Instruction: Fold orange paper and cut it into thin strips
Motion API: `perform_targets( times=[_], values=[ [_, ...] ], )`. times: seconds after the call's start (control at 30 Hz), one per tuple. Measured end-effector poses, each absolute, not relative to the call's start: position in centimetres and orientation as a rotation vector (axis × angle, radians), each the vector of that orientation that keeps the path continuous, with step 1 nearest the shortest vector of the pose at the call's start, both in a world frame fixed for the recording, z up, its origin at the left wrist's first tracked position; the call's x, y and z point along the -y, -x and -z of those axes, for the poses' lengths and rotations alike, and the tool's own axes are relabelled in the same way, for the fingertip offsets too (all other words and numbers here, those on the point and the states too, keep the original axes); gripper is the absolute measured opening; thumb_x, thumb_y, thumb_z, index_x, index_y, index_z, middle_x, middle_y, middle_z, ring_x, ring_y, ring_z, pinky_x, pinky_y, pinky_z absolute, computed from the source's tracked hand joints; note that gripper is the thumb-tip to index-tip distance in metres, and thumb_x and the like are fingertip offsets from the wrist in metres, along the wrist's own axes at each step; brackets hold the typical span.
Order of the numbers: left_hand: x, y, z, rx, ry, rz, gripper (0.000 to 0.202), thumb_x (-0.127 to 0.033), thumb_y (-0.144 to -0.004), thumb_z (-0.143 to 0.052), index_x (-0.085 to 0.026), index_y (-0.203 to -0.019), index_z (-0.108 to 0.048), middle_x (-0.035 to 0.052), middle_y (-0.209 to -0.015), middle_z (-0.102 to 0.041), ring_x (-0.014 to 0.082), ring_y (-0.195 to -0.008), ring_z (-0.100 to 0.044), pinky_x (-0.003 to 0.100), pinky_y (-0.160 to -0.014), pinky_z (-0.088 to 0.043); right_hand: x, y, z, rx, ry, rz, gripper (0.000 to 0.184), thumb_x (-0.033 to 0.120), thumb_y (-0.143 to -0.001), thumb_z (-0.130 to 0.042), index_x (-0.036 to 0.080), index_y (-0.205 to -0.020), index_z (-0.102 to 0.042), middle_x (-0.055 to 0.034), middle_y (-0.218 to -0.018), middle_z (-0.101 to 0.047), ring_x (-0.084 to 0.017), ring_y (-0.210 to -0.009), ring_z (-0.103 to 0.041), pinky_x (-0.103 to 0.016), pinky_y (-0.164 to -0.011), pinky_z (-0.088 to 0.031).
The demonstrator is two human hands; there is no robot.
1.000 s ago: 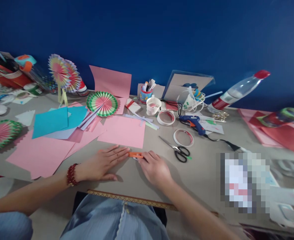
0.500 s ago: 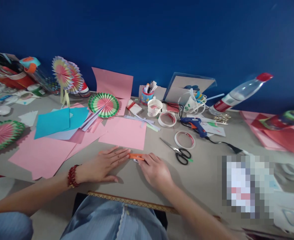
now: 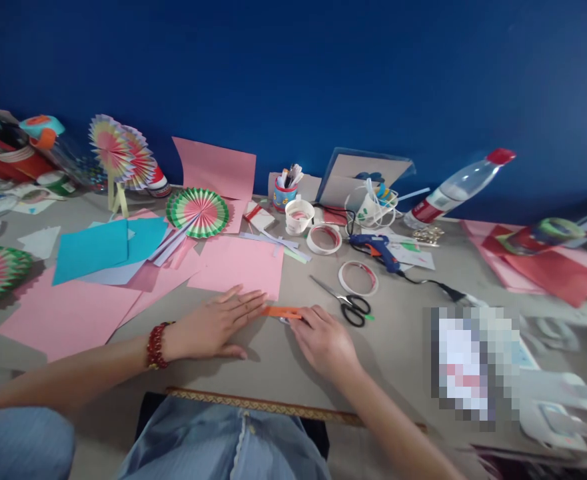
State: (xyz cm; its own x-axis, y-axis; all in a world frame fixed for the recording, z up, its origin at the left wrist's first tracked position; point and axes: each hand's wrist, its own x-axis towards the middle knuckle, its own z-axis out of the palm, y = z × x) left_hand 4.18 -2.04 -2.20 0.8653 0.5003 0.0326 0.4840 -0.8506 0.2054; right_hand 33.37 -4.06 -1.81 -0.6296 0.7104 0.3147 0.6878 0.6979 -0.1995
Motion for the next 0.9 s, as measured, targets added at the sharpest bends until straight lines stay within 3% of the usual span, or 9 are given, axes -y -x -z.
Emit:
perform_targets(
  times=[0.2, 0.47, 0.9],
  values=[
    [2.2, -2.7, 2.1, -0.778, -2.861, -0.097, 0.094, -0.075, -0.096, -0.035, -0.012, -0.162, -0.012, 0.0143, -0.166, -0.019, 0.0260, -0.155, -0.015, 0.044, -0.127, -0.007, 4.1, -33.1, 2.0, 2.522, 1.107, -0.099, 0.024, 0.017, -0.101, -0.046, 0.018, -0.100, -0.070, -0.0096, -0.098, -0.069, -0.020, -0.087, -0.061, -0.033, -0.077, -0.051],
    [2.2, -3.0, 1.9, -0.769, -2.859, -0.069, 0.092, -0.076, -0.096, -0.033, -0.012, -0.161, -0.018, 0.0139, -0.166, -0.017, 0.0269, -0.156, -0.013, 0.045, -0.127, -0.004, 4.1, -32.9, 2.6, 2.514, 1.118, -0.111, 0.024, 0.017, -0.101, -0.047, 0.019, -0.098, -0.071, -0.0092, -0.096, -0.068, -0.020, -0.087, -0.060, -0.032, -0.078, -0.050],
    [2.2, -2.8, 2.0, -0.769, -2.826, -0.102, 0.092, -0.075, -0.095, -0.037, -0.017, -0.162, -0.013, 0.0142, -0.167, -0.016, 0.0282, -0.155, -0.013, 0.047, -0.127, -0.007, 4.0, -33.0, 2.5, 2.501, 1.100, -0.095, 0.024, 0.018, -0.102, -0.047, 0.019, -0.099, -0.072, -0.0092, -0.096, -0.069, -0.020, -0.087, -0.061, -0.033, -0.077, -0.051]
  ],
)
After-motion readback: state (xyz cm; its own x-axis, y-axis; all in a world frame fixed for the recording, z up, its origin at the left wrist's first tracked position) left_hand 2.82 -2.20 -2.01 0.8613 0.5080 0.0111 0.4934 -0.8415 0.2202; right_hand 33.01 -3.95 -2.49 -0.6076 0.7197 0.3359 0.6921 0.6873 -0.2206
